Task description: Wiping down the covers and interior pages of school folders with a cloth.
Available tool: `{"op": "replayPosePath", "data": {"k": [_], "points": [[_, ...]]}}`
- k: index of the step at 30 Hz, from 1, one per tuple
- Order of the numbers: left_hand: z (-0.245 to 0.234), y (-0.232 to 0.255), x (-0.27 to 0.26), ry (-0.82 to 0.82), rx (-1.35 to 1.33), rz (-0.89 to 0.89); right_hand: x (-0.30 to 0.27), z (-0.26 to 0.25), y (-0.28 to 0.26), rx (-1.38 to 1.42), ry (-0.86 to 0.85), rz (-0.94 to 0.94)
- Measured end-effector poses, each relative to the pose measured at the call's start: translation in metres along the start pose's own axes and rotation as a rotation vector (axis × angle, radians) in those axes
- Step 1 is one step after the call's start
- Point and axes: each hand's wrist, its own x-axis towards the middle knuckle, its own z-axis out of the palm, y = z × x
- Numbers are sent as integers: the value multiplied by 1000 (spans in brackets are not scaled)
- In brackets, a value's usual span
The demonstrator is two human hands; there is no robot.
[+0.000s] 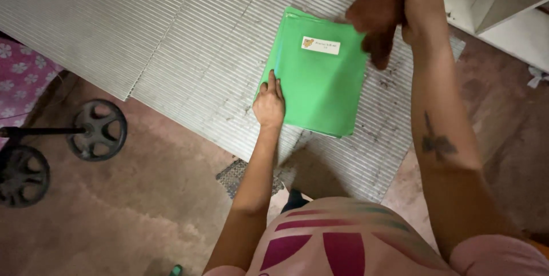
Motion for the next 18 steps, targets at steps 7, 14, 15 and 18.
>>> {"op": "replayPosePath", "data": {"k": [7,14,15,18], "points": [[5,-4,-2,-136,-17,-83,-122,56,151,-460,-208,17],[10,-9,-4,-225,-19,-109,-180,107,151,-1408,-536,-251],[13,-8,1,-221,-19,-104,-152,107,164,-1407,-529,-253],[17,-9,-4,-216,16,-96,-89,95,197,-1458,-413,-170]]}}
